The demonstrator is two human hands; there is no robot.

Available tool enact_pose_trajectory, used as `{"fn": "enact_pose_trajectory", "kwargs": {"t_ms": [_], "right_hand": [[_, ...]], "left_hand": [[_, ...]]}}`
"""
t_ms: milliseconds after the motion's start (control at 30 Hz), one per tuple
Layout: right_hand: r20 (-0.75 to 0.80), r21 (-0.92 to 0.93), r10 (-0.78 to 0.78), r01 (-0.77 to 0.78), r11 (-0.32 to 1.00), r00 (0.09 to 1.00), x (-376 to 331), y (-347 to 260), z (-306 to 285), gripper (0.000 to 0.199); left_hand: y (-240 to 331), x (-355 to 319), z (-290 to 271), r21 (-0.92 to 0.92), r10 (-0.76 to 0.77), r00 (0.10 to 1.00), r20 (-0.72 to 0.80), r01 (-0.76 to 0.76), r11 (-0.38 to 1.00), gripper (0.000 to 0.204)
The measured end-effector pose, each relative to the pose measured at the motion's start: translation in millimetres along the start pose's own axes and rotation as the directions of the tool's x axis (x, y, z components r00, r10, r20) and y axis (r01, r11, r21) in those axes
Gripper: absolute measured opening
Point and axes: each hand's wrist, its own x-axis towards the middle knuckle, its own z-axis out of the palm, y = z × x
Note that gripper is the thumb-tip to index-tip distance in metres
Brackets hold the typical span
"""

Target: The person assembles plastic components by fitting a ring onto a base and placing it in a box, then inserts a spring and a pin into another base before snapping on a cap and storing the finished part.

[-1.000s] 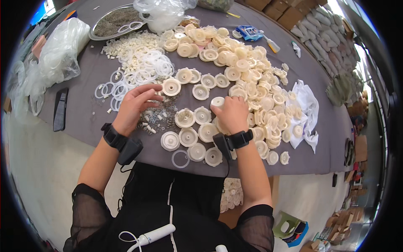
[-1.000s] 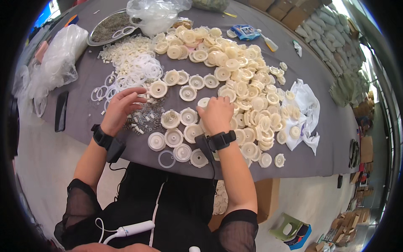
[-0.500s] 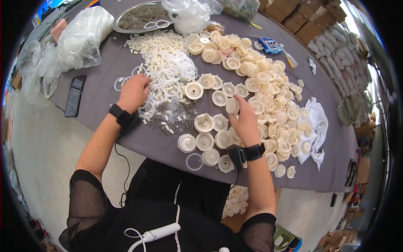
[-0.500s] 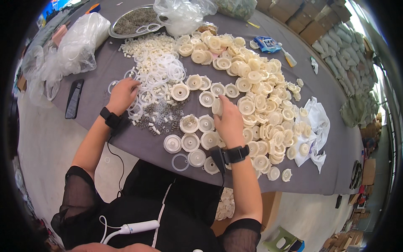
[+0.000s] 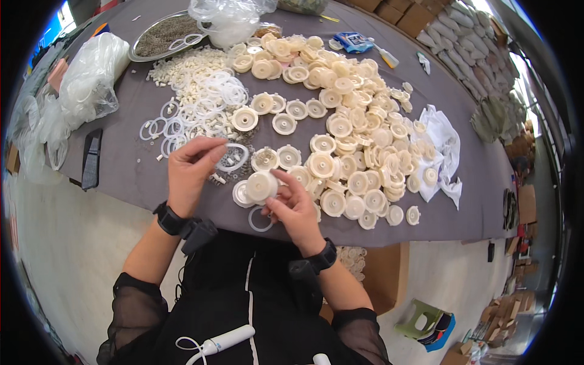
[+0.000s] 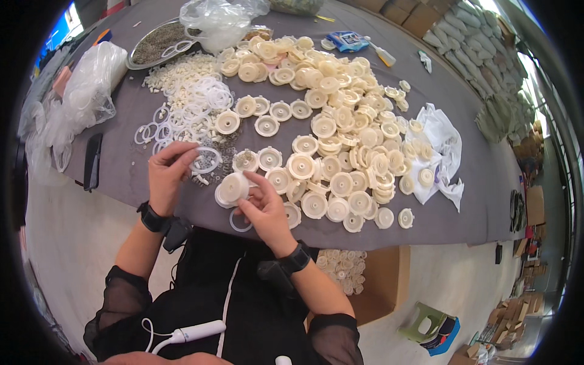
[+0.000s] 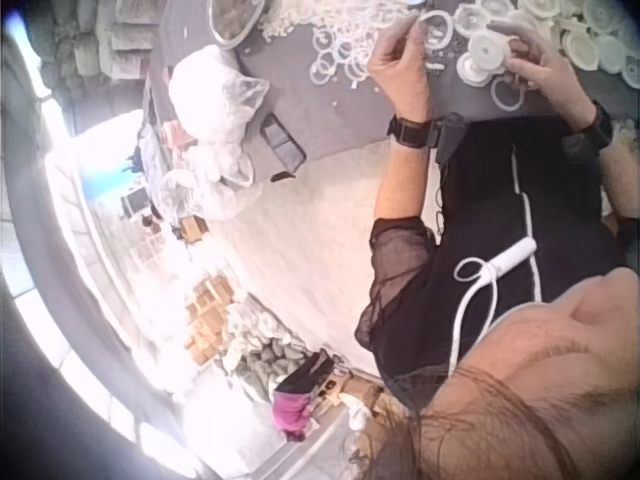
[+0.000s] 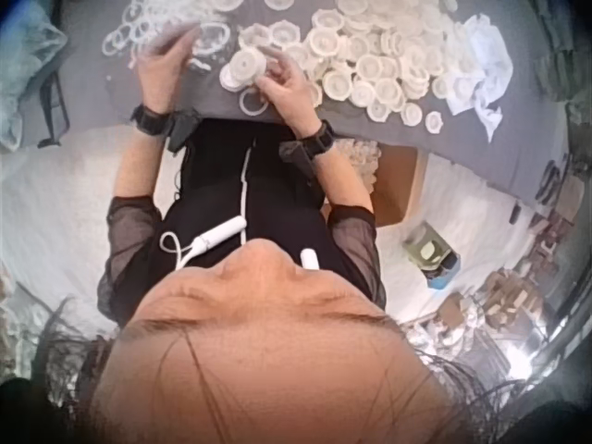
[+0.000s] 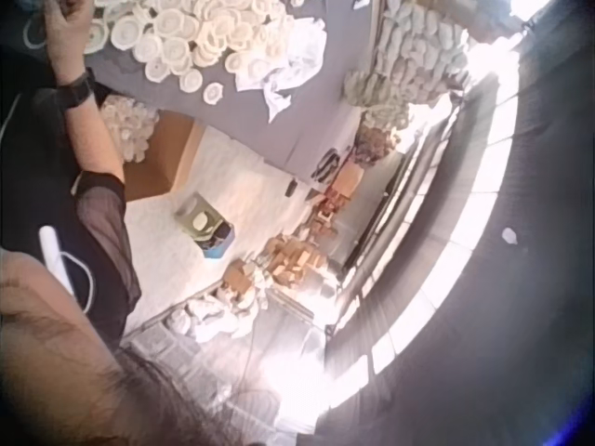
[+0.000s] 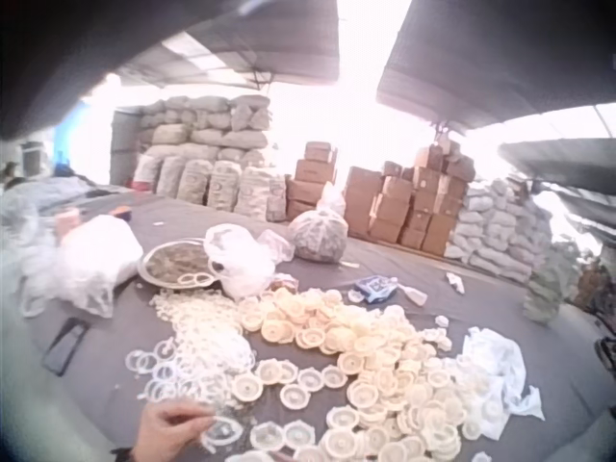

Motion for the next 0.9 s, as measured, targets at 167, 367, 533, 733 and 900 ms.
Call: {"fn": "enact_pose_trajectory", "kwargs": {"t_ms": [167,367,533,733,900], "right_hand": [[-0.066,0.092,0.001,0.005,0.996,0.998,-15.2,6.3,2.7,0.047],[-0.127,0.285,-0.016,0.052,0.957,0.992,-24.5,6.6,-3.5,0.044],[-0.113,0.38,-0.004,0.047,0.924,0.994,-26.9,5.9,-5.4,0.043],[-0.101,0.371,-0.015,0.052,0.927,0.995,-28.0,6.1,-3.2,0.041],[-0.115,0.129,-0.02,0.035,0.991,0.993,-20.8,7.5,-11.2,0.037]], "left_hand": [[-10.7,-28.8,29.2,0.317,0.497,0.836,0.233,-0.549,0.773,0.022],[-20.3,-43.8,31.6,0.353,0.569,0.658,0.493,-0.749,0.56,0.034],[-16.8,-47.1,30.2,0.391,0.578,0.618,0.532,-0.785,0.48,0.035],[-15.1,-52.9,26.9,0.337,0.457,0.778,0.431,-0.609,0.718,0.03],[-21.0,-45.8,26.0,-0.038,0.198,0.961,0.195,-0.195,0.98,0.019]]}}
